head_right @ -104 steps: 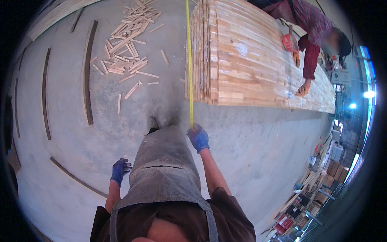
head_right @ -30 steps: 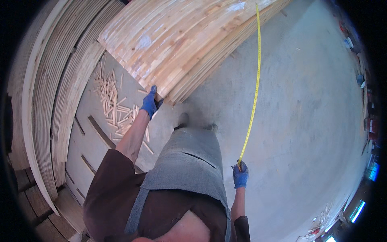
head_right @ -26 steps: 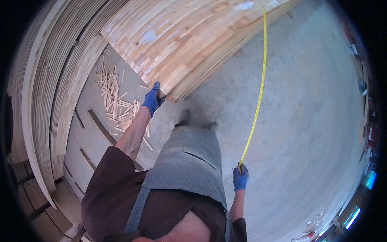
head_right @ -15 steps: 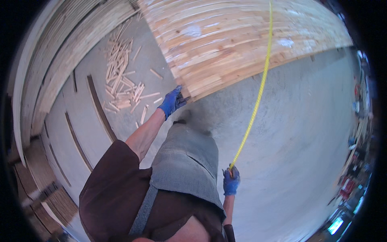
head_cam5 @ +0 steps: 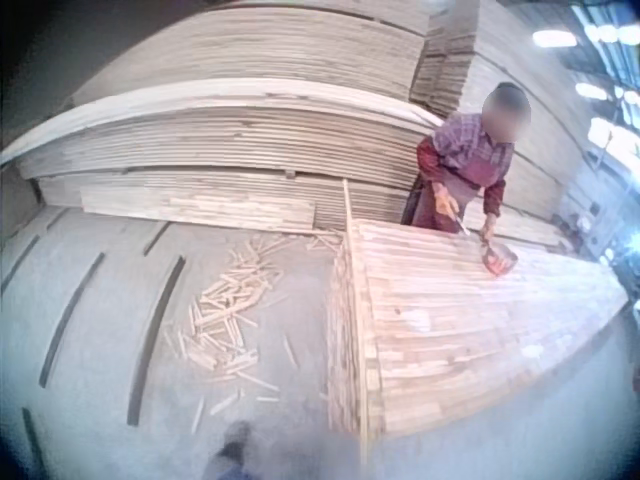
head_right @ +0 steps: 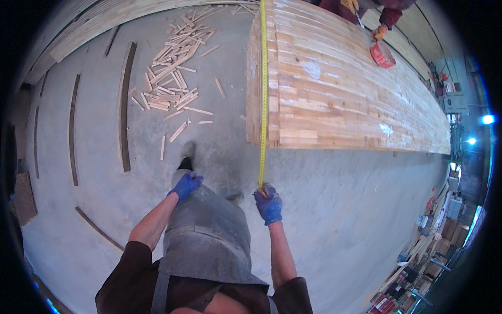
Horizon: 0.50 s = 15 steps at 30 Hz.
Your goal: The person uses a yellow tape measure to measure the length and width of large wooden planks in a workshop. They walk around the stacks of wood, extending the tape measure along the edges, and occasionally lift or adjust the planks to access different sides.
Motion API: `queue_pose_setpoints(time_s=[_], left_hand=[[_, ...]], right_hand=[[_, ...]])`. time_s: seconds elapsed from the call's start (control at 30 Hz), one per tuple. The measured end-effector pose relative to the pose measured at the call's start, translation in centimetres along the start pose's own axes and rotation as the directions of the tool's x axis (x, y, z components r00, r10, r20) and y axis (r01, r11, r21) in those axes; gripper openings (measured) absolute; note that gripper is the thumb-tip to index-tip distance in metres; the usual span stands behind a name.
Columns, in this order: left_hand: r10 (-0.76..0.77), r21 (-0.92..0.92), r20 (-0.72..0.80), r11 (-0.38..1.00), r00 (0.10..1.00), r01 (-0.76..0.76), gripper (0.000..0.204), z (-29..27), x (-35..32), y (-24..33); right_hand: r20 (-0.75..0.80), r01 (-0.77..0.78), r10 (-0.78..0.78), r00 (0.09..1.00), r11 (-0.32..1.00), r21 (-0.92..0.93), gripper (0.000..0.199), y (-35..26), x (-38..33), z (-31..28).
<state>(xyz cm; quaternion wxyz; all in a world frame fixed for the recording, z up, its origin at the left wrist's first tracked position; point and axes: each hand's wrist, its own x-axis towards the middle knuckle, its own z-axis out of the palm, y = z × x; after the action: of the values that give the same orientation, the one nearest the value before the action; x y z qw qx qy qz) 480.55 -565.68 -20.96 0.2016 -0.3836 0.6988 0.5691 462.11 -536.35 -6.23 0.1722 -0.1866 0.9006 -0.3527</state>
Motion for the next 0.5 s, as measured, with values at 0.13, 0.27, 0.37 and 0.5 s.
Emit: queue_pose_setpoints(time_s=[0.13, 0.27, 0.37, 0.5], left_hand=[[0.108, 0.433, -0.033, 0.898, 0.994, -0.083, 0.049, -4.7, 0.2, -2.6], [0.018, 0.506, 0.024, 0.862, 1.0, -0.027, 0.053, -9.2, 1.1, -4.1], [0.224, 0.513, -0.001, 0.837, 0.975, -0.191, 0.054, -10.9, 1.8, -6.2], [0.261, 0.516, -0.048, 0.833, 0.964, -0.2, 0.047, -10.9, 3.2, -9.7]], right_hand=[[0.073, -0.036, 0.043, 0.996, 0.995, -0.098, 0.037, -1.9, 2.6, 4.7], [0.037, -0.141, 0.145, 0.989, 0.986, -0.094, 0.035, -2.4, 4.1, 8.8], [0.022, -0.279, 0.281, 0.959, 0.958, -0.071, 0.033, -3.6, 5.7, 10.3], [-0.007, -0.35, 0.351, 0.936, 0.93, -0.116, 0.03, -4.9, 6.0, 11.3]])
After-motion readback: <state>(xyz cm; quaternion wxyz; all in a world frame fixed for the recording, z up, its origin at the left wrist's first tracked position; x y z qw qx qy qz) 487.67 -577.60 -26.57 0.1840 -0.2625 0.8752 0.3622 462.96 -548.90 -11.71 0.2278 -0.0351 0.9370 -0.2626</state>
